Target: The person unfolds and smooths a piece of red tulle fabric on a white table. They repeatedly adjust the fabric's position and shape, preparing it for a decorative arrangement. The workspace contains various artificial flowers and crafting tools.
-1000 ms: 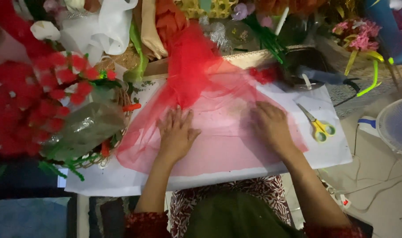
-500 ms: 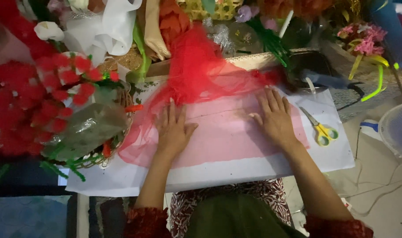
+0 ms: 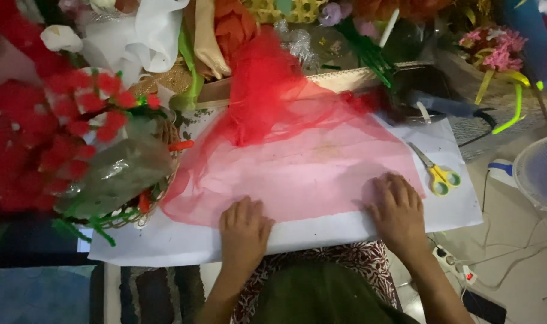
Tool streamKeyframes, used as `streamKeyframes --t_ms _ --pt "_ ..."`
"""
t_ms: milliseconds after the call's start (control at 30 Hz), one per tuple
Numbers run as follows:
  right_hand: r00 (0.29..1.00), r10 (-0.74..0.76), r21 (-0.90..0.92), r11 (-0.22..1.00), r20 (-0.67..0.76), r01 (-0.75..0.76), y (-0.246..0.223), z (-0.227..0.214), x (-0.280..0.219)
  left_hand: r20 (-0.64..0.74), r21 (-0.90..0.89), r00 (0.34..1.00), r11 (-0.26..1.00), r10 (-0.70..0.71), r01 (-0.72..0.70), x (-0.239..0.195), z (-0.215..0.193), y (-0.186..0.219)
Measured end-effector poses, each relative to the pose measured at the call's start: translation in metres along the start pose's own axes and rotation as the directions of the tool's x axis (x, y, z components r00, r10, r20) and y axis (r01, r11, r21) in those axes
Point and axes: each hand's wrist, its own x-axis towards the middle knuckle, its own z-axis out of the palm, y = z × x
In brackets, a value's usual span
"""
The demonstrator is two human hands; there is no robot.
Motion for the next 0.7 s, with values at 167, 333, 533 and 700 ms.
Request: streamKeyframes --t_ms 167,333,533,700 --pt "0.993 0.056 -0.117 0.991 -0.103 -0.068 0.013 0.008 0.002 0.097 -0.038 0.995 0.999 0.003 0.001 0.000 0.019 0.021" --pt "0.986 -0.043 0.022 0.999 -0.159 0.047 -0.017 -0.005 0.006 0.205 -0.132 0.978 0.991 0.041 -0.014 0.007 0.031 0.050" --pt "0.972 -0.207 0.065 0.975 -0.108 0.214 -0.050 0.027 0.005 0.229 -0.261 0.960 0.960 0.161 -0.099 0.017 0.036 0.075" --pt "0.984 -0.176 -0.019 0.984 0.032 0.177 -0.049 0.022 0.007 0.103 -0.398 0.971 0.903 0.218 -0.161 0.015 0.041 0.072"
